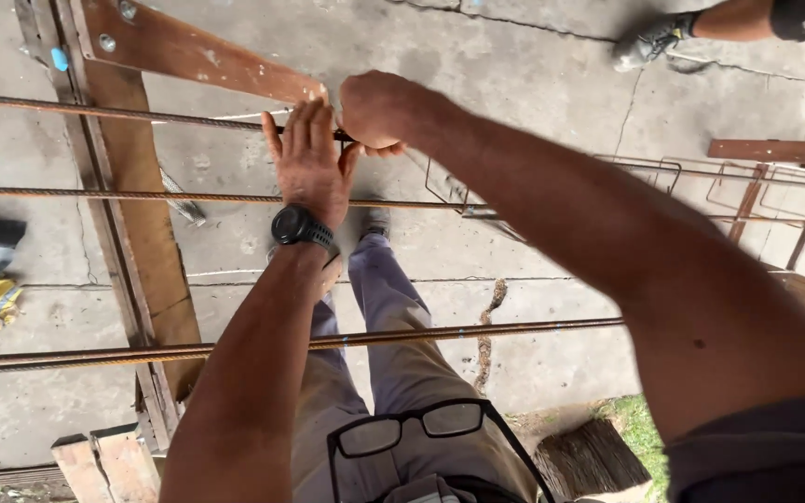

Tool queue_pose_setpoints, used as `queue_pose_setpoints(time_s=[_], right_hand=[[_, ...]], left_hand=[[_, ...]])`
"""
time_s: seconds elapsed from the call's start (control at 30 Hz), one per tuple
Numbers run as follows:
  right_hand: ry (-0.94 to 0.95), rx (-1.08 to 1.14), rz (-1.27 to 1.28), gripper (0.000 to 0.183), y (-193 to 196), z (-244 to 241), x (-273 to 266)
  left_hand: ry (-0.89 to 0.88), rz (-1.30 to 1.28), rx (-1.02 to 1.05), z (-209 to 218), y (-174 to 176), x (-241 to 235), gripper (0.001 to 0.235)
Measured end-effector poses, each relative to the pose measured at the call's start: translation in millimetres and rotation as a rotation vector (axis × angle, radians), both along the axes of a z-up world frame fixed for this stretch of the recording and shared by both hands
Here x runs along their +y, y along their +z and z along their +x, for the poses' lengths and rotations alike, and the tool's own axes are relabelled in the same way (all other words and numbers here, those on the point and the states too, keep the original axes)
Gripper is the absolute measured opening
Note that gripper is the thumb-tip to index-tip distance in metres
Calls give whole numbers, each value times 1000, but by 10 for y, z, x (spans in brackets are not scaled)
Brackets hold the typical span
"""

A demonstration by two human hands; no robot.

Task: The person ties steel rebar rods together using wire and a rebar tying tool. They wrap the wire around the intersections of the rods and twist it to secure the structure.

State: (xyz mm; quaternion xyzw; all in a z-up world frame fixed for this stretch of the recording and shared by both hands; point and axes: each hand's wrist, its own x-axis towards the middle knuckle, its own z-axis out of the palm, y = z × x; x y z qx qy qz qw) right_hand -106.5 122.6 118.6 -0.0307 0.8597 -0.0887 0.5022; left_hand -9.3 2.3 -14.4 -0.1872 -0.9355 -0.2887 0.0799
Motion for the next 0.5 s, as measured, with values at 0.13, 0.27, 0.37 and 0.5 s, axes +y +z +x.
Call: queue_pose_setpoints(time_s=[0.13, 0.27, 0.37, 0.5], right_hand=[[-344, -290, -125, 26, 506, 2, 151], [-573, -309, -228, 28, 498, 80, 368], [-219, -131, -247, 28, 487, 214, 731], [-68, 398, -317, 22, 179, 763, 1775]], left_hand=[[102, 91, 1, 63, 261, 153, 53], [93, 98, 4, 201, 492, 354, 57], [-1, 87, 2, 249, 487, 381, 34], [-31, 163, 91, 186, 428, 473, 22]])
